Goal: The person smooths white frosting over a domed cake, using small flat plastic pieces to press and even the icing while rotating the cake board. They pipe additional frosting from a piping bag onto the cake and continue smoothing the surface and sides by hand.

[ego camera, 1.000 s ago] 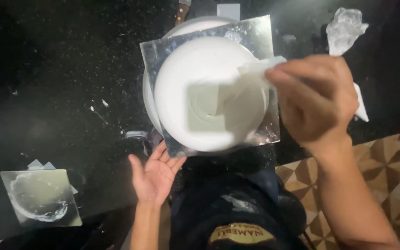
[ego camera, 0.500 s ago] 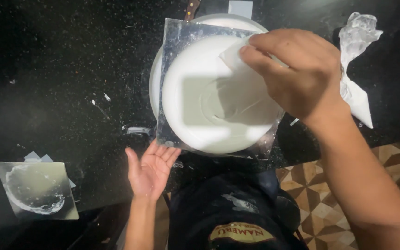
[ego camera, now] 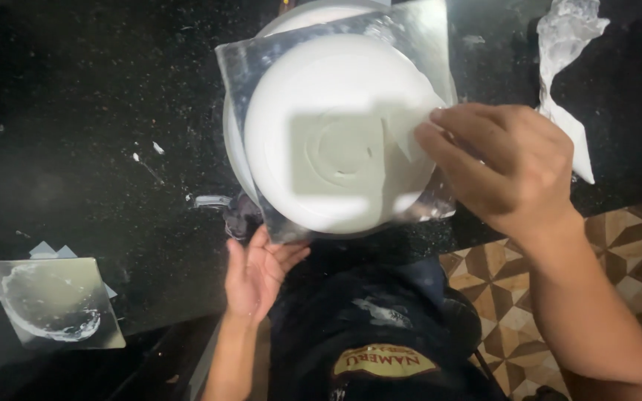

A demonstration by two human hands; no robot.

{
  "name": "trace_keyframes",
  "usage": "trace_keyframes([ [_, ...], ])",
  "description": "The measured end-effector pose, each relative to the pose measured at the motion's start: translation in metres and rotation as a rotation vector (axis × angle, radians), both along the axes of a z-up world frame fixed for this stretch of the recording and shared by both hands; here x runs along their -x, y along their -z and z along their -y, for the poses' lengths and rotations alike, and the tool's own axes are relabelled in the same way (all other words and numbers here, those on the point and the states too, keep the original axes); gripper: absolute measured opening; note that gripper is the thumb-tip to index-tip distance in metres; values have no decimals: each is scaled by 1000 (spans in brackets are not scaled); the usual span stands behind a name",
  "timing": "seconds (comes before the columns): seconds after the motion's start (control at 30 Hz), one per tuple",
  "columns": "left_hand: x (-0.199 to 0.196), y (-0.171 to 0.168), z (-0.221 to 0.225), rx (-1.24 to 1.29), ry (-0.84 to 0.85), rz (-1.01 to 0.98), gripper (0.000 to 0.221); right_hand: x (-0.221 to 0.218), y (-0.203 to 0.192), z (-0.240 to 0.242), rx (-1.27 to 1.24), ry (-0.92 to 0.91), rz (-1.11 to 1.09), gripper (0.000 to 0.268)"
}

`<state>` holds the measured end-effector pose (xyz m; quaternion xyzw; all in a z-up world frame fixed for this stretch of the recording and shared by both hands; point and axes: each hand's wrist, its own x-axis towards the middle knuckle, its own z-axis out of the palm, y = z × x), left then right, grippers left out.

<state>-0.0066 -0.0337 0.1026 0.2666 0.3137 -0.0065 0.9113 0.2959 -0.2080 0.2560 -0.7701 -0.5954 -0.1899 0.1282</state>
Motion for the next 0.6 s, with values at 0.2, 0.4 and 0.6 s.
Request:
trace_keyframes([
  [0.2, 4, 9, 6, 4, 118, -56, 89, 21, 8, 20, 14, 37, -62, 9],
  [0.4, -18, -8, 1, -42, 31, 8, 86, 36, -10, 39, -51, 52, -180, 3],
  [0.6, -16, -1, -6, -81, -52, 77, 88, -4, -22, 11, -98, 32, -72, 7],
])
